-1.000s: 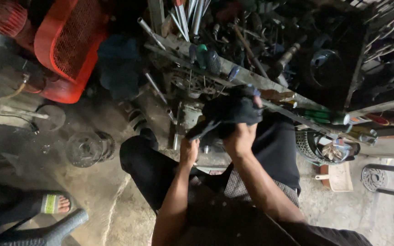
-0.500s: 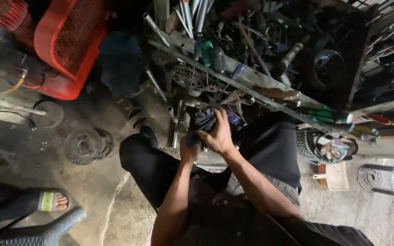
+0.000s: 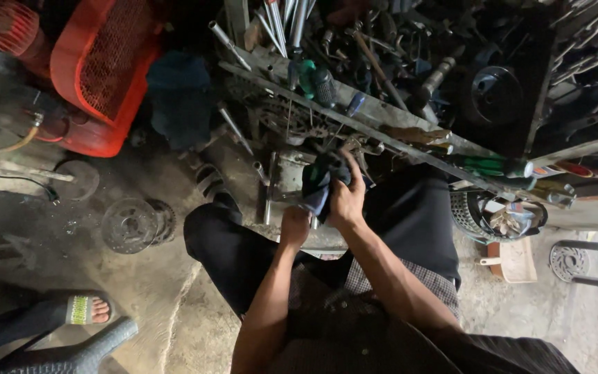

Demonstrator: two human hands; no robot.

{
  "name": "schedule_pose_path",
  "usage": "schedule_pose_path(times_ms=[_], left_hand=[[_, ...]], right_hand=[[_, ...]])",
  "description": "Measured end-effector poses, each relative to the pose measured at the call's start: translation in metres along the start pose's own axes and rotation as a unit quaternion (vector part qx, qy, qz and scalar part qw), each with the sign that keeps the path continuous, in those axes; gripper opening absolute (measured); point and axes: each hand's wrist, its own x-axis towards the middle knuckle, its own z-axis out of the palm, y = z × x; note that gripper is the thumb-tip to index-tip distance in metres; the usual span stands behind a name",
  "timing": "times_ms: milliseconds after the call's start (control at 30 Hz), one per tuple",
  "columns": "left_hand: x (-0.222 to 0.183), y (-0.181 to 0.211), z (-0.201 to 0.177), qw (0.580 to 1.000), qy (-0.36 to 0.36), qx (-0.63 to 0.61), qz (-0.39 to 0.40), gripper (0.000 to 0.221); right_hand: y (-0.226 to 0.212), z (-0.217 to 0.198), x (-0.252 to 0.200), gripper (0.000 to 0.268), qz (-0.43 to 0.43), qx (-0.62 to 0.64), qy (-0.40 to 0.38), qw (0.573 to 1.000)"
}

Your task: Cleaning and inspecting motorcycle engine components using a rag and a screwdriver.

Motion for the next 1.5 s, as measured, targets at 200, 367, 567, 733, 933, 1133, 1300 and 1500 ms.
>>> schedule_pose_path(times_ms=[200,367,567,733,933,1133,1300,1500], left_hand=[[0.026,0.039,-0.081,0.882,-0.030,-0.403,-0.243,0.024],[0.030,0.041,-0.093,0.803,0.005,-0.541,-0.249,0.034],[0.023,0.056,-0.085,0.910,-0.086,-0.325,-0.243,0.033],[0.030,0.100,-0.135,0.902,0.060,-0.387,-0.181,0.028],[0.041,0.112,-0.155,0.937,0.104,-0.284,-0.177,0.023],[0.024,0.088,-0.140,0.925,0.065,-0.347,-0.139,0.026],[0.030,0.075,-0.147,0.933,0.035,-0.307,-0.187,0.032],[0.016,0.070,-0.140,0.922,0.017,-0.361,-0.141,0.031]], right_hand=[[-0.005,-0.021,0.007,0.059,-0.014,-0.159,-0.159,0.974],[-0.067,0.018,-0.002,0.092,-0.116,-0.421,-0.265,0.860],[-0.038,-0.007,0.007,0.060,-0.062,-0.357,-0.259,0.895],[-0.042,-0.003,0.007,0.047,-0.087,-0.377,-0.136,0.912],[-0.054,-0.011,0.011,0.031,-0.124,-0.373,-0.051,0.918],[-0.027,-0.049,0.036,0.052,-0.017,-0.314,-0.022,0.949],[-0.070,-0.034,0.046,0.076,0.075,-0.479,-0.254,0.837],[-0.066,-0.033,0.028,0.060,0.172,-0.331,-0.283,0.884]])
